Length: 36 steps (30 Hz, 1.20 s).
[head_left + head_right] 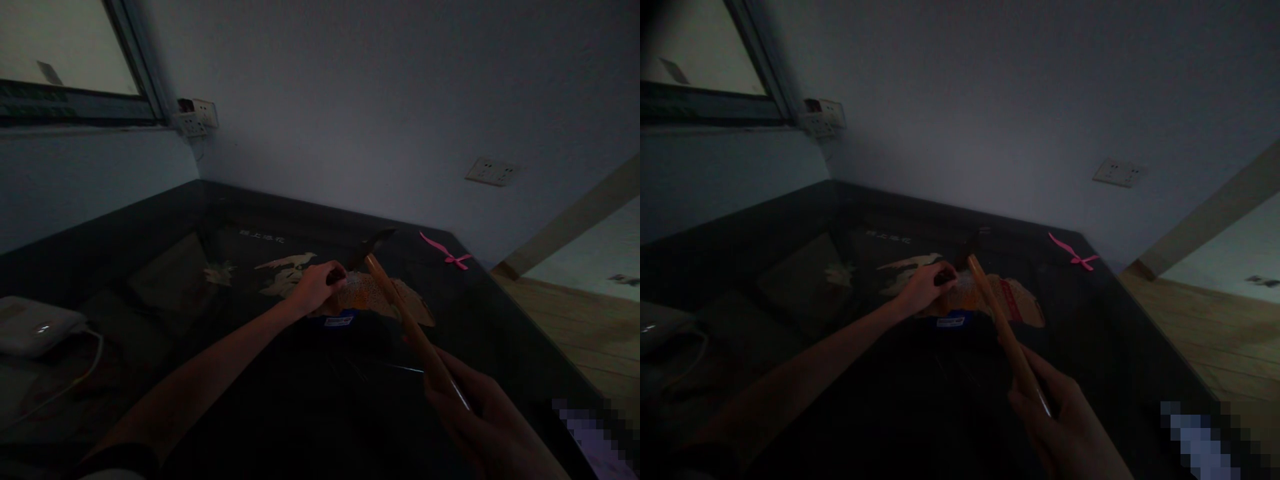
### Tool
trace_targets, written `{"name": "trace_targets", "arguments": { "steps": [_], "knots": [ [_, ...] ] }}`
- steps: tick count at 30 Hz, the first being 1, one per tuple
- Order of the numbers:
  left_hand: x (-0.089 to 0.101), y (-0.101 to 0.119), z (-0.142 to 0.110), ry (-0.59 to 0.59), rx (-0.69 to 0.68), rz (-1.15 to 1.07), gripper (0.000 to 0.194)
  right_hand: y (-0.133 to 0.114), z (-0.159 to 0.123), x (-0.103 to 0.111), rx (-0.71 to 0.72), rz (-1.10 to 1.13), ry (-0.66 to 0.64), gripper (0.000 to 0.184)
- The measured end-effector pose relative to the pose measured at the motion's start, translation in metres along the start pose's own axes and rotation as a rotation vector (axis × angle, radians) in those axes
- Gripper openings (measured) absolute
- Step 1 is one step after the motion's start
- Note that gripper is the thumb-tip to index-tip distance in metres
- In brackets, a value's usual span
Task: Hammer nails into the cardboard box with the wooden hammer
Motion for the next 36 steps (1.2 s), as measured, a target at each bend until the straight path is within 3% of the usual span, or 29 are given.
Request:
{"name": "trace_targets", "arguments": {
  "steps": [12, 18, 24, 31, 36],
  "knots": [
    [-0.001, -0.002, 0.001, 0.007, 0.01, -0.007, 0.014, 0.001, 0.001, -0.002, 0.039, 0.001, 0.027, 0.052],
    [-0.001, 0.0, 0.001, 0.007, 0.023, -0.005, 0.013, 0.005, -0.001, 0.003, -0.028, 0.034, 0.048, 0.06],
    [-0.002, -0.002, 0.0, 0.009, 0.01, -0.014, 0.014, 0.005, 0.001, 0.0, 0.028, 0.01, 0.057, 0.057],
    [-0.002, -0.001, 0.001, 0.01, 0.014, -0.017, 0.014, 0.017, 0.0, 0.004, -0.052, 0.046, 0.084, 0.062],
    [-0.003, -0.002, 0.001, 0.01, 0.029, -0.018, 0.015, 0.01, 0.0, 0.002, 0.023, 0.01, 0.039, 0.059]
  ]
}}
Point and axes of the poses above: each hand's wrist, its own z-axis towards the middle knuckle, its own x-axis out of the back of the hand, y = z × x, the point moved 1 cm from there along z, towards the middle knuckle, and after that the axes turned 8 degrees about -x, right-handed, at the moved point
